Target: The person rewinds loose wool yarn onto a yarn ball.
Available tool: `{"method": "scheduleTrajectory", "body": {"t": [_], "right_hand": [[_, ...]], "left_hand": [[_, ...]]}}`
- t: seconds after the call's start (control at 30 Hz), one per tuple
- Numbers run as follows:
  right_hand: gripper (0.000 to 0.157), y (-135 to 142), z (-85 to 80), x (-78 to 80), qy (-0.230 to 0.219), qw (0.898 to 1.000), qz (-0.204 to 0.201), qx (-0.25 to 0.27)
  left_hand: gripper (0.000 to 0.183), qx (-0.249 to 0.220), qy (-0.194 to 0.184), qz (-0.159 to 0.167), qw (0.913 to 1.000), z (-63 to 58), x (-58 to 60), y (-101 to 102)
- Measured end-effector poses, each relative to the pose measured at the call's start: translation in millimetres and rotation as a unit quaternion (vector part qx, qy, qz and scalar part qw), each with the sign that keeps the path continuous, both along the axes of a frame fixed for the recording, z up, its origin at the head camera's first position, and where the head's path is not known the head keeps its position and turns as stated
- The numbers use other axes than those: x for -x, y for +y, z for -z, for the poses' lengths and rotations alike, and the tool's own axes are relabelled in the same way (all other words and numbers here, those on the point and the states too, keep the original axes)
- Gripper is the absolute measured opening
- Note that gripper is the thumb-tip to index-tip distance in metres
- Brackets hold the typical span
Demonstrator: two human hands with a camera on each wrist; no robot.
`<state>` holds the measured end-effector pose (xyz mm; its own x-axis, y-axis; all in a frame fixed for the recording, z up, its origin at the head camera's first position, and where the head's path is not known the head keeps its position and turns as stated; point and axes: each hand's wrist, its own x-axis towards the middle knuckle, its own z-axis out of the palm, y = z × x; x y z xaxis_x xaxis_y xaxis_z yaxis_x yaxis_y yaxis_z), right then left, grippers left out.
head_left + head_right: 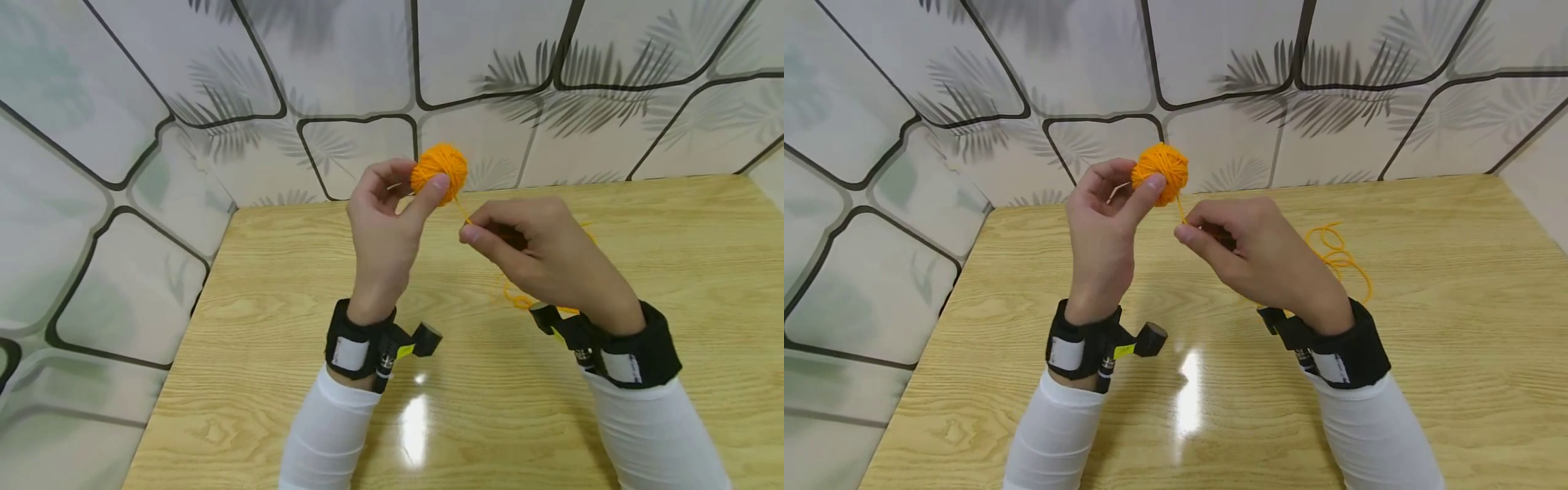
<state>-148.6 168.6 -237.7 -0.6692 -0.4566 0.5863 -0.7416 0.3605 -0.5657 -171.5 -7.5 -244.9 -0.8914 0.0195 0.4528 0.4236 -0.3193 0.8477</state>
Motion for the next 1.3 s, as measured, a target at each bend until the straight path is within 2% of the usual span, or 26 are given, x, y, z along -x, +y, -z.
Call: {"method": "scheduleTrajectory", "body": {"t": [0.07,0.1,0.13,0.17,0.23,0.3,0.37,0.43,0.47,0.5,0.53,0.57,0.63,0.67,0.7,0.73,0.77,0.8,0.83,0.9,0.93,1.0,1.07,1.13,1.23,1.3], "right_hand": [[0.012,-0.5,-4.5,-4.6,0.004,1.000,0.003,-0.002],[0.012,-0.5,-7.3,-6.4,0.009,1.000,0.008,0.005],[0.011,-0.2,-10.0,-7.7,0.013,1.000,0.018,0.015],[0.010,1.5,-9.8,-6.4,0.017,0.999,0.032,0.028],[0.008,5.5,-7.9,-2.1,0.022,0.996,0.064,0.054],[0.009,8.9,-3.7,3.4,0.018,0.993,0.083,0.077],[0.010,10.5,2.4,8.9,0.009,0.992,0.082,0.091],[0.011,7.6,3.6,9.1,0.001,0.994,0.066,0.092],[0.011,5.7,3.9,8.8,-0.003,0.995,0.054,0.089],[0.011,3.8,4.1,8.1,-0.006,0.995,0.044,0.085],[0.011,2.1,4.0,7.4,-0.005,0.996,0.038,0.077],[0.010,0.7,3.7,6.6,-0.002,0.997,0.035,0.068],[0.009,-1.1,2.6,4.7,-0.001,0.998,0.034,0.053],[0.008,-1.5,1.7,3.2,-0.002,0.998,0.038,0.047],[0.008,-1.6,0.9,1.8,-0.002,0.998,0.043,0.045],[0.008,-1.3,0.0,0.5,0.000,0.998,0.051,0.043],[0.007,-1.0,-0.9,-0.6,0.001,0.997,0.059,0.045],[0.007,-0.6,-1.8,-1.5,0.000,0.997,0.065,0.052],[0.007,0.2,-2.5,-2.0,0.001,0.996,0.072,0.059],[0.006,1.5,-3.8,-1.6,0.012,0.993,0.086,0.076],[0.005,2.0,-4.1,-0.6,0.016,0.992,0.093,0.084],[0.004,2.8,-3.6,2.1,0.020,0.990,0.098,0.100],[0.004,3.2,-1.7,5.3,0.019,0.989,0.098,0.110],[0.005,3.0,1.2,8.3,0.011,0.990,0.088,0.112],[0.007,1.6,5.9,10.5,-0.009,0.992,0.061,0.114],[0.007,0.2,7.5,10.7,-0.019,0.993,0.047,0.107]], "left_hand": [[0.032,0.109,0.032,-0.078,0.9905,3.7,1.6,-0.6],[0.033,0.156,0.042,-0.088,0.9829,4.8,1.7,-2.5],[0.032,0.188,0.044,-0.074,0.9784,5.2,1.7,-5.2],[0.032,0.215,0.037,-0.041,0.9750,1.1,-0.8,-8.6],[0.030,0.231,0.027,0.068,0.9702,-3.5,-3.0,-17.3],[0.030,0.181,0.001,0.194,0.9643,-7.2,-3.7,-24.9],[0.033,0.083,-0.033,0.294,0.9515,-8.5,-3.1,-29.3],[0.036,-0.044,-0.064,0.347,0.9346,-3.8,0.9,-28.1],[0.038,-0.109,-0.078,0.353,0.9259,-2.4,2.4,-25.7],[0.039,-0.167,-0.092,0.346,0.9186,-1.3,3.6,-22.3],[0.038,-0.209,-0.099,0.320,0.9186,-0.8,4.3,-17.8],[0.036,-0.227,-0.093,0.283,0.9273,0.0,4.8,-13.1],[0.033,-0.191,-0.046,0.174,0.9649,1.7,4.9,-4.4],[0.032,-0.138,-0.018,0.110,0.9841,3.1,4.8,-0.9],[0.031,-0.065,0.011,0.040,0.9970,4.5,4.2,1.8],[0.031,0.015,0.037,-0.027,0.9988,5.9,3.4,3.6],[0.031,0.091,0.061,-0.078,0.9909,7.2,2.6,4.0],[0.032,0.158,0.079,-0.107,0.9785,7.6,1.3,3.1],[0.031,0.211,0.086,-0.107,0.9679,7.4,-0.2,1.4],[0.029,0.289,0.074,-0.043,0.9536,4.8,-3.2,-4.6],[0.028,0.307,0.058,0.014,0.9499,2.9,-4.5,-8.4],[0.028,0.303,0.013,0.133,0.9437,-2.1,-6.4,-16.5],[0.027,0.258,-0.023,0.234,0.9371,-6.4,-6.6,-23.8],[0.028,0.197,-0.046,0.300,0.9324,-9.1,-6.0,-29.1],[0.029,0.074,-0.086,0.343,0.9325,-9.6,-3.2,-31.8],[0.032,-0.024,-0.115,0.349,0.9296,-8.5,-0.8,-29.7]]}}
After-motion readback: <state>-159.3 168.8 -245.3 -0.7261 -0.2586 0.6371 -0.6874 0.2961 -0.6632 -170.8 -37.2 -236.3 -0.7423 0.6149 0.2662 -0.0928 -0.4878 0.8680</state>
